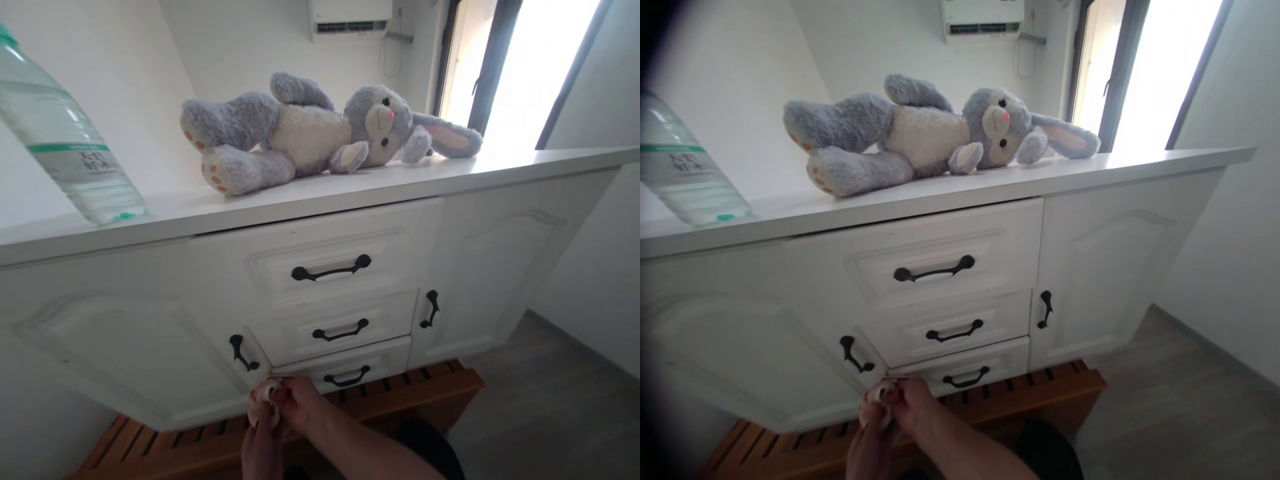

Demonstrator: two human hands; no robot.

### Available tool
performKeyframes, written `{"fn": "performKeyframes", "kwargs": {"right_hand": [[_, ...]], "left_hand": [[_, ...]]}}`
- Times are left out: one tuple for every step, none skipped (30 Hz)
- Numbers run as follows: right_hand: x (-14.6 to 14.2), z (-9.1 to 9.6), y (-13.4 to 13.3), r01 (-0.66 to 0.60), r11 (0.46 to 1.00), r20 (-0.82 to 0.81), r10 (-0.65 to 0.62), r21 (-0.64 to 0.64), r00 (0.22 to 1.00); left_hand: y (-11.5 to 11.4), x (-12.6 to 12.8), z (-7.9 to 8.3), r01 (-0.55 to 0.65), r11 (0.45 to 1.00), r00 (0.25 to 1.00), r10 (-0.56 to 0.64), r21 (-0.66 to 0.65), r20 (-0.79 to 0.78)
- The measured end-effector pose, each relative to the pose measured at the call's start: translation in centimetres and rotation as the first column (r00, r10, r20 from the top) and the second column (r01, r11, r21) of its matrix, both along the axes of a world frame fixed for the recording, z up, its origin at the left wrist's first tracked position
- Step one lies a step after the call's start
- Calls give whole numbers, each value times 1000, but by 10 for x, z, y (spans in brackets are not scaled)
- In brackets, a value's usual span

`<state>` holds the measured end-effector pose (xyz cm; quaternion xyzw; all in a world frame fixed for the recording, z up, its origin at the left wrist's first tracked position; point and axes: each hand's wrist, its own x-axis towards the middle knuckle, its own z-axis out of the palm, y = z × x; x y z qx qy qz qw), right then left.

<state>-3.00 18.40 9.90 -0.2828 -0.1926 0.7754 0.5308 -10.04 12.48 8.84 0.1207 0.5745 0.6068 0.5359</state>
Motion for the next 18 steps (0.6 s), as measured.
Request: {"fn": "performKeyframes", "kwargs": {"right_hand": [[5, 0, 3, 9, 1000, 0, -9, -16, 1000], [15, 0, 4, 24, 999, -2, -24, -36, 1000], [30, -1, 2, 43, 998, -7, -43, -54, 999], [49, -2, -1, 64, 996, -7, -65, -65, 998], [72, -2, -7, 85, 994, -6, -85, -72, 996], [98, -3, -13, 108, 991, 2, -108, -78, 994], [126, -3, -20, 139, 987, 18, -138, -82, 990], [154, -2, -27, 178, 980, 46, -175, -89, 984], [183, -2, -34, 228, 969, 87, -221, -95, 972], [209, -1, -40, 289, 952, 139, -274, -98, 952], [234, -2, -45, 352, 931, 199, -329, -93, 923], [256, -3, -50, 407, 910, 257, -376, -81, 890], [274, -7, -53, 449, 891, 303, -409, -70, 861], [288, -13, -56, 477, 877, 343, -430, -60, 835], [299, -20, -58, 488, 871, 381, -435, -51, 816], [306, -30, -59, 486, 873, 415, -426, -45, 804], [310, -41, -60, 474, 880, 445, -408, -41, 797], [311, -52, -60, 456, 889, 471, -387, -37, 793]], "left_hand": [[8, 11, 6, -11, 997, 993, 2, -76, -118], [15, 23, 10, -7, 991, 977, -23, -137, -214], [21, 37, 13, 19, 984, 959, -69, -180, -277], [25, 52, 16, 65, 978, 944, -125, -201, -304], [27, 70, 17, 119, 971, 938, -178, -206, -298], [27, 91, 18, 178, 965, 939, -225, -194, -259], [26, 113, 18, 226, 958, 943, -260, -177, -205], [23, 137, 18, 266, 952, 943, -290, -153, -161], [20, 162, 17, 310, 943, 941, -323, -121, -103], [17, 187, 16, 331, 941, 943, -331, -74, 7], [14, 212, 13, 362, 932, 926, -358, -16, 119], [11, 234, 10, 377, 925, 905, -377, 36, 197], [9, 253, 5, 389, 920, 890, -390, 55, 237], [8, 269, -1, 398, 915, 876, -402, 71, 266], [8, 282, -9, 404, 912, 869, -408, 73, 281], [8, 291, -19, 411, 909, 864, -411, 64, 292], [9, 298, -31, 415, 909, 860, -409, 47, 306], [9, 302, -43, 418, 908, 857, -403, 24, 322]]}}
